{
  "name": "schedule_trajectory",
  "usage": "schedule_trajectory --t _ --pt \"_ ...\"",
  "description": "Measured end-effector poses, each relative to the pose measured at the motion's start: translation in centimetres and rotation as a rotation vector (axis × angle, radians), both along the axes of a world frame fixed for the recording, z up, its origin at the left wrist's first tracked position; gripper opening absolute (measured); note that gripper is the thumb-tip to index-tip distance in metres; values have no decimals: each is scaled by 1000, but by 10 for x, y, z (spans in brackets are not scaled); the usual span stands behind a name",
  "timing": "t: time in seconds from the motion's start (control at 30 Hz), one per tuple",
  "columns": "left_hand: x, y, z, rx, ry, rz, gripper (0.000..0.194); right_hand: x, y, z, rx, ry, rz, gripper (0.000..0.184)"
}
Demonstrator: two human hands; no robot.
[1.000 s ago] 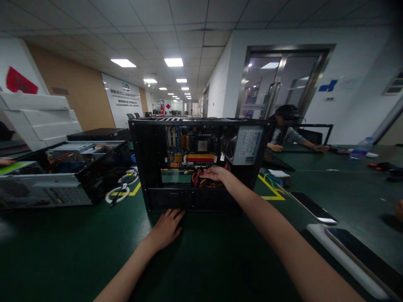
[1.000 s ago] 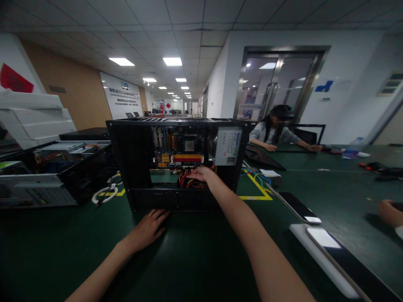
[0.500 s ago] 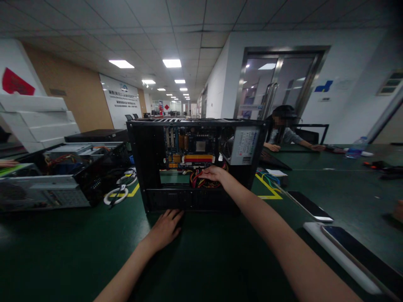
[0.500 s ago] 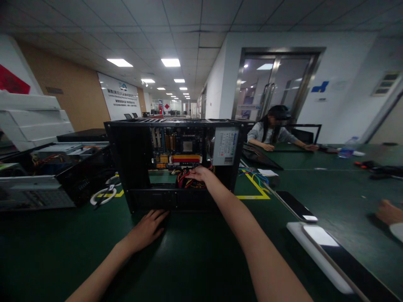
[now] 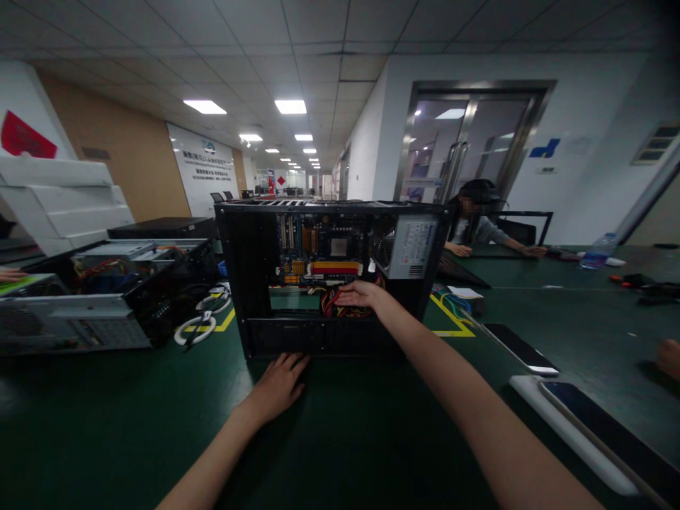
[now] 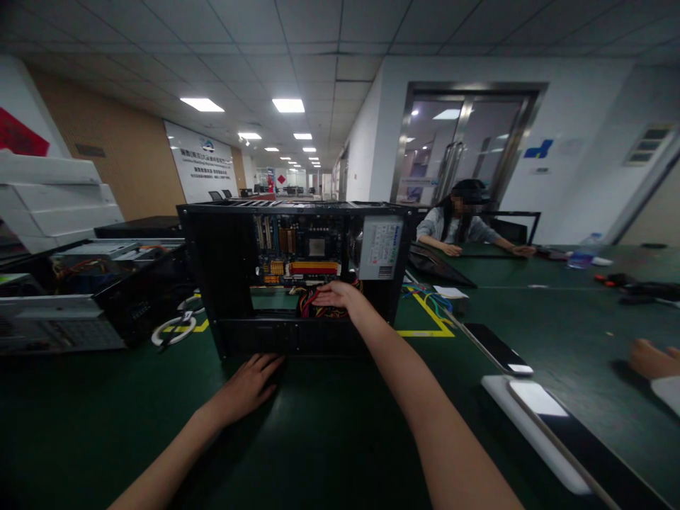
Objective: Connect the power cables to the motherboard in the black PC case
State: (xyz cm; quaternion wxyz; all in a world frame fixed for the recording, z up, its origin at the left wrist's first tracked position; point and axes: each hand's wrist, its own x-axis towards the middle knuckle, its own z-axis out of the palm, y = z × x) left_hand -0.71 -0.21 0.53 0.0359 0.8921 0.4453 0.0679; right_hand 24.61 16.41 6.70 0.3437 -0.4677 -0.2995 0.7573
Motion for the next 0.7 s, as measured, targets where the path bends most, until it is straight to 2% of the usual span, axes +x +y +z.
schedule_trajectory --t 0.1,0.27,0.5,0.6,0.7 --pt "1 0 1 -8 6 8 52 1 -7 2 -8 -84 34 13" --pt "2 1 2 -10 10 8 51 3 -19 3 88 -255 -159 18" --pt "0 3 -4 13 -3 -2 51 1 -27 6 254 -466 -298 19" --pt "-1 3 -6 22 -4 2 51 -3 -28 6 359 -608 -257 18" --pt "-1 3 -4 8 6 8 51 -11 -28 2 475 -753 -53 16"
